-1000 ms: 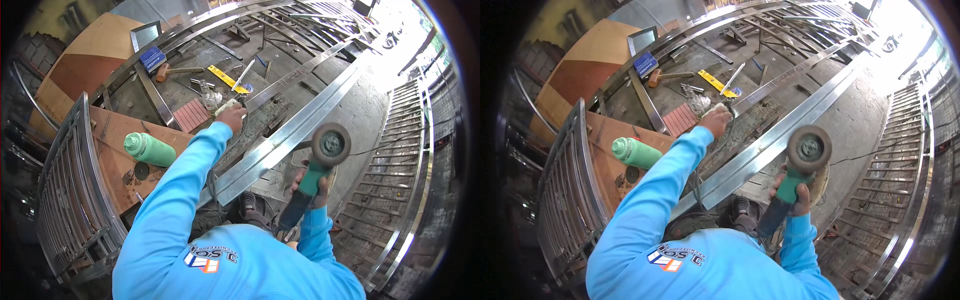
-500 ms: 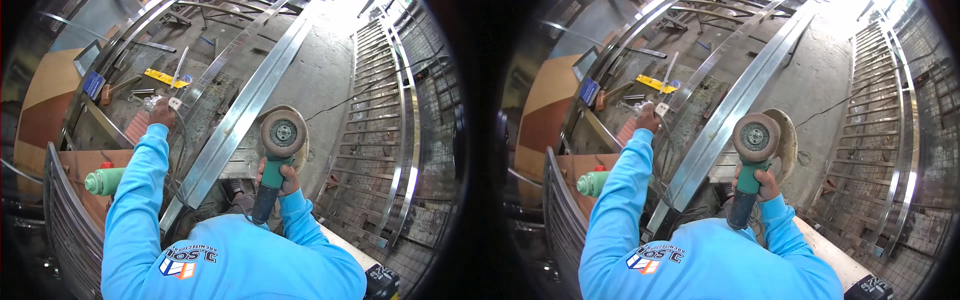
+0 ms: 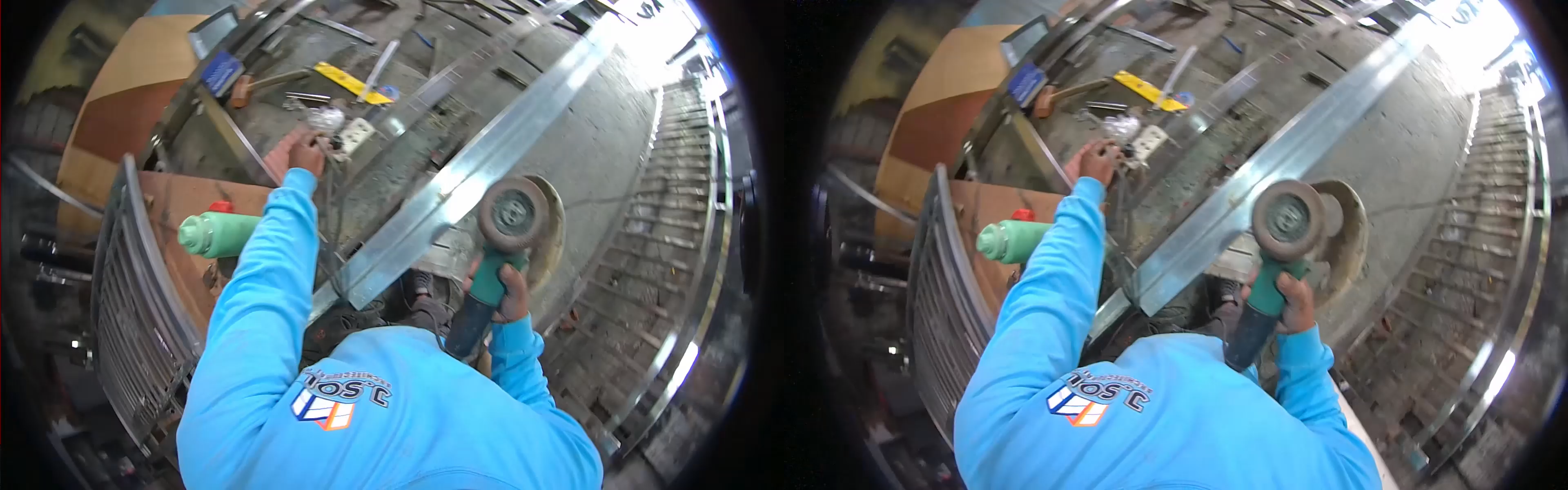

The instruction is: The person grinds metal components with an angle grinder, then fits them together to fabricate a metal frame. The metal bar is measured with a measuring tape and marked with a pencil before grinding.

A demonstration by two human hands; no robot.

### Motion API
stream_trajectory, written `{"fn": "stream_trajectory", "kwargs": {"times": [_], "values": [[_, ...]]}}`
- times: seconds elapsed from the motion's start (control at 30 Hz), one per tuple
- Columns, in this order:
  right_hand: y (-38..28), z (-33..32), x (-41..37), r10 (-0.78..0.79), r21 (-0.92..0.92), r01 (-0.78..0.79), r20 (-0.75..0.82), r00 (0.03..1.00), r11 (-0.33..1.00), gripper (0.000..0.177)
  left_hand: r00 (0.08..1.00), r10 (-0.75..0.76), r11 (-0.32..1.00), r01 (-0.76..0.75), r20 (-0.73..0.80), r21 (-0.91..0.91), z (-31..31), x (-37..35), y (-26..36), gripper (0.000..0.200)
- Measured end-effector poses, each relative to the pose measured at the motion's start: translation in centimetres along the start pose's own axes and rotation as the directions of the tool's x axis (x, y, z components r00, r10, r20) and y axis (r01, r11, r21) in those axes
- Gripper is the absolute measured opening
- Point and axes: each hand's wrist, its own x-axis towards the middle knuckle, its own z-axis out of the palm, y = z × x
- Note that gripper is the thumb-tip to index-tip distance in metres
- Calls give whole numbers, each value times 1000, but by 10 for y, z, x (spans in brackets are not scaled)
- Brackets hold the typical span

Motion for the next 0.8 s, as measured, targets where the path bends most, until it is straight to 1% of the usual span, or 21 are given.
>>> {"fn": "stream_trajectory", "kwargs": {"times": [0.03, 0.07, 0.1, 0.13, 0.23, 0.27, 0.37, 0.4, 0.47, 0.5, 0.53, 0.6, 0.63, 0.67, 0.7, 0.77, 0.8], "values": [[0, -3, -1, 21, 21, -21, 26, 999, 1000, 61, 986, -166, 975, 167, 14, -150, 1, -12, 31, 26], [3, -9, 4, 39, 39, -41, 56, 998, 998, 60, 1000, -28, 999, 27, 15, 45, 6, -4, 3, 26], [5, -11, 6, 60, 57, -65, 94, 994, 996, 59, 999, -2, 972, -7, 38, 235, 8, -14, 33, 26], [5, -9, 5, 43, 55, -47, 85, 995, 997, 59, 998, 27, 907, -48, 55, 418, 1, -24, 70, 26], [5, -3, 7, 18, 43, -22, 93, 996, 999, 60, 984, 75, 809, -155, 162, 567, 4, -22, 79, 27], [6, -4, 7, 15, 40, -19, 98, 995, 999, 61, 978, 72, 798, -174, 195, 576, 4, -22, 77, 28], [7, -4, 6, 5, 51, -10, 98, 995, 999, 62, 980, 96, 830, -175, 174, 529, 0, -30, 60, 27], [7, -5, 7, 1, 60, -7, 97, 995, 998, 63, 993, -66, 866, 7, 100, 500, -1, -36, 73, 25], [10, -8, 8, 3, 85, -12, 102, 995, 996, 63, 999, 53, 925, -45, -11, 377, 5, -41, 46, 24], [11, -10, 7, 8, 96, -18, 100, 995, 995, 63, 993, 101, 947, -74, -69, 313, 7, -44, 43, 23], [13, -12, 6, 11, 101, -21, 97, 995, 995, 62, 996, 55, 958, -31, -75, 285, 8, -43, 40, 23], [15, -14, 8, 25, 100, -35, 99, 995, 994, 62, 1000, 2, 938, 3, -14, 347, 9, -39, 44, 23], [12, -11, 7, 16, 39, -19, 66, 998, 999, 61, 1000, -26, 924, 21, 9, 381, 6, -37, 49, 23], [9, -5, 5, 3, -19, -3, 39, 999, 1000, 61, 998, 7, 897, -35, 65, 440, 4, -36, 53, 25], [8, -1, 5, -14, -76, 15, 14, 1000, 997, 60, 998, 22, 886, -50, 65, 460, 4, -36, 50, 25], [13, 3, 3, -29, -31, 29, 3, 1000, 999, 60, 995, 59, 861, -91, 79, 501, 9, -34, 45, 26], [13, 4, 3, -34, -13, 34, -4, 999, 999, 59, 997, 23, 873, -59, 79, 484, 8, -38, 56, 28]]}}
